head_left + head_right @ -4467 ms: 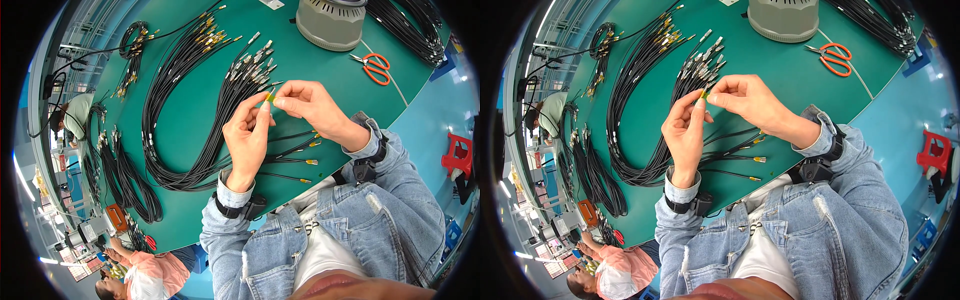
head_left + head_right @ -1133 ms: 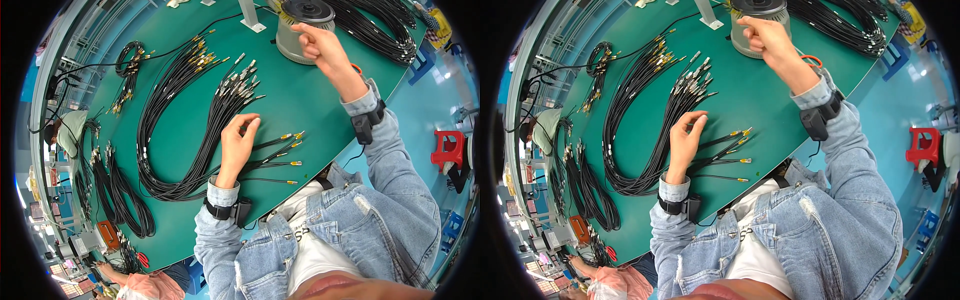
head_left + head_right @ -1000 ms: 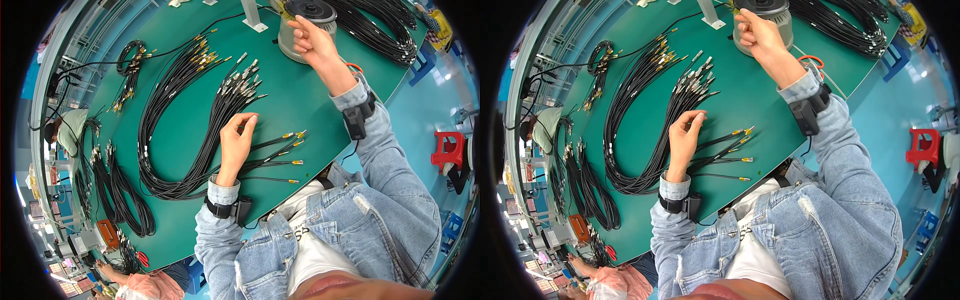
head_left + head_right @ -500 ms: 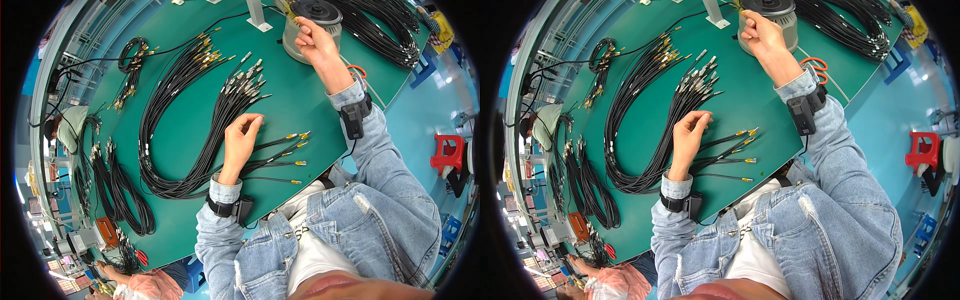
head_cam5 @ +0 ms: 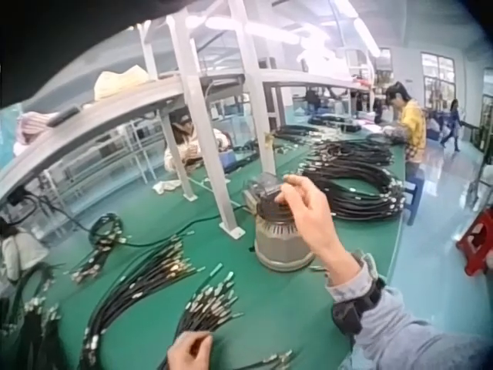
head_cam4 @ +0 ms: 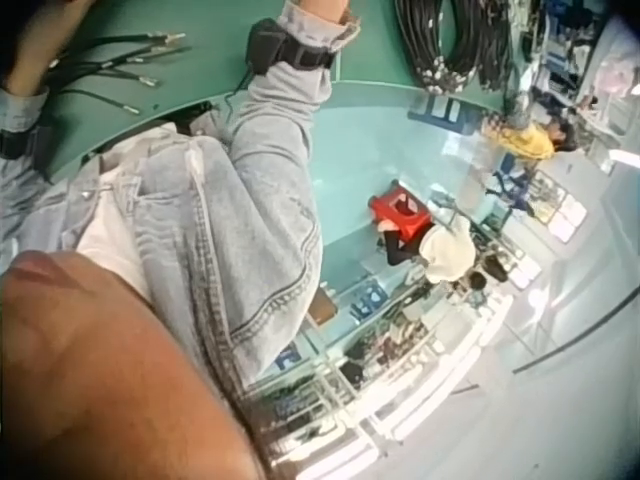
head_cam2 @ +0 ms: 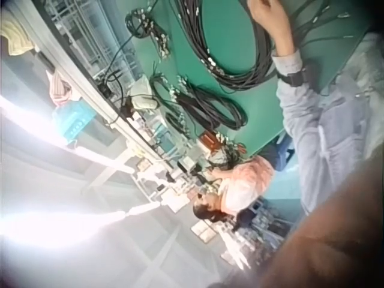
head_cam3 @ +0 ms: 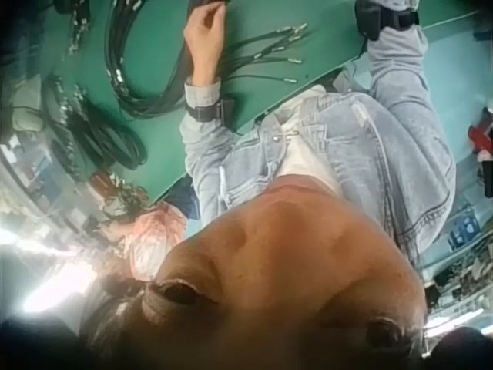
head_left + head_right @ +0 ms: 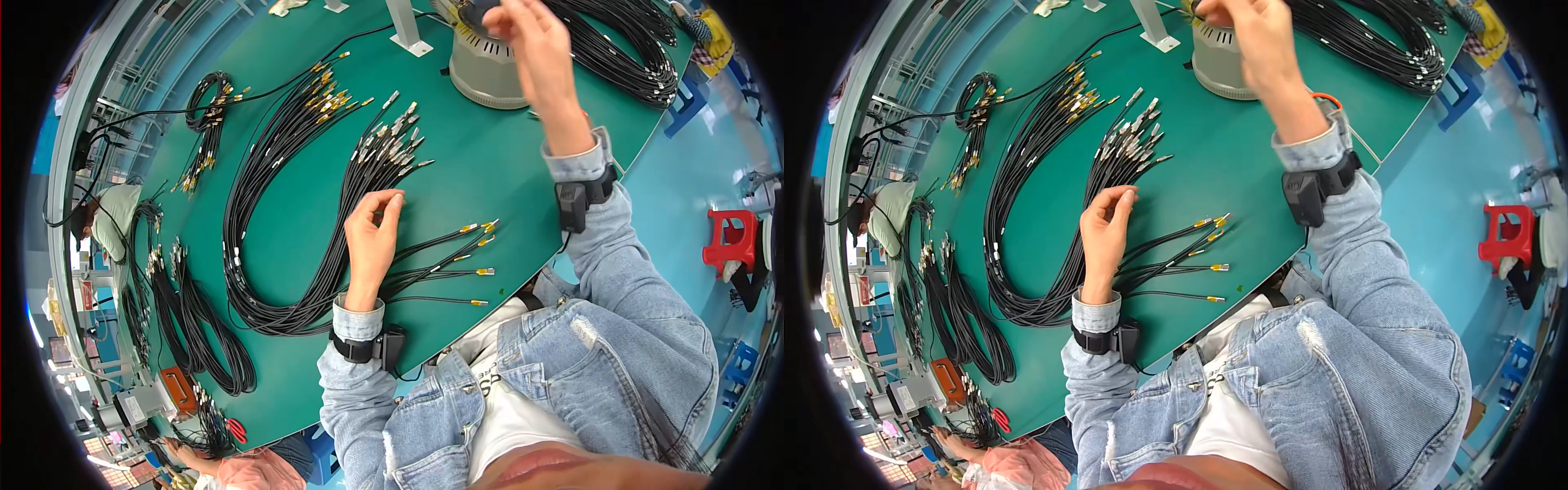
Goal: The person picks up a cable, peels a yellow tape from its end by hand, and places it on the table. They then reach for a small component from a rotating dispenser and attach it to the cable end.
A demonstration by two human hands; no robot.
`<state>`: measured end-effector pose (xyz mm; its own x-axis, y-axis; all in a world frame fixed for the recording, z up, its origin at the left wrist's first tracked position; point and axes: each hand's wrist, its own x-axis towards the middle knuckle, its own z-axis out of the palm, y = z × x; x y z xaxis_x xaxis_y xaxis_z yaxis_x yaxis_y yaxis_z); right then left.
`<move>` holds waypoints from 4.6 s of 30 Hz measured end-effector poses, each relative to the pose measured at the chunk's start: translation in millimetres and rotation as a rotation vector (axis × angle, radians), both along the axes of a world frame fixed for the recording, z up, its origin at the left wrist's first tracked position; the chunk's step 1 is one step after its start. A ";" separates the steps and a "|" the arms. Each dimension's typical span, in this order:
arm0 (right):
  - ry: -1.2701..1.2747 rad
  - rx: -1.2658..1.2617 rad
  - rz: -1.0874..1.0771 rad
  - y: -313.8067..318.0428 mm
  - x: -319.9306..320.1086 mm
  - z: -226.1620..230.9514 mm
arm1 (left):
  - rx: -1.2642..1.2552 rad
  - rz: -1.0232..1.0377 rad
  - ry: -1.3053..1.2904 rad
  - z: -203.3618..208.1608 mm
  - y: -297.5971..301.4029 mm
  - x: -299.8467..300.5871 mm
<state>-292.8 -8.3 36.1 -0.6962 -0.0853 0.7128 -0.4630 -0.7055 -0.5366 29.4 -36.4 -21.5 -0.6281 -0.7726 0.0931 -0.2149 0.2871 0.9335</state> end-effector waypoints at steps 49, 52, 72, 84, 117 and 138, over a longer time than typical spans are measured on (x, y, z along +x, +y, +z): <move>-0.192 0.602 0.855 44.2 99.7 -18.9 | -0.879 0.134 -0.280 5.7 -17.4 4.8; -0.165 0.622 0.870 46.5 100.5 -17.1 | -0.887 0.117 -0.340 5.0 -17.2 2.0; -0.235 0.722 0.891 33.1 108.7 -33.5 | 0.028 -0.272 -0.072 -8.2 -13.7 -16.3; -0.239 0.699 0.871 29.5 108.4 -38.3 | 0.297 -0.262 0.126 -8.6 -21.5 -22.5; -0.190 1.017 1.061 60.1 149.4 -21.5 | -0.431 0.152 0.143 32.5 21.6 -23.6; -0.200 1.118 1.034 56.0 147.9 -23.9 | -0.692 0.119 0.106 14.0 21.1 -24.2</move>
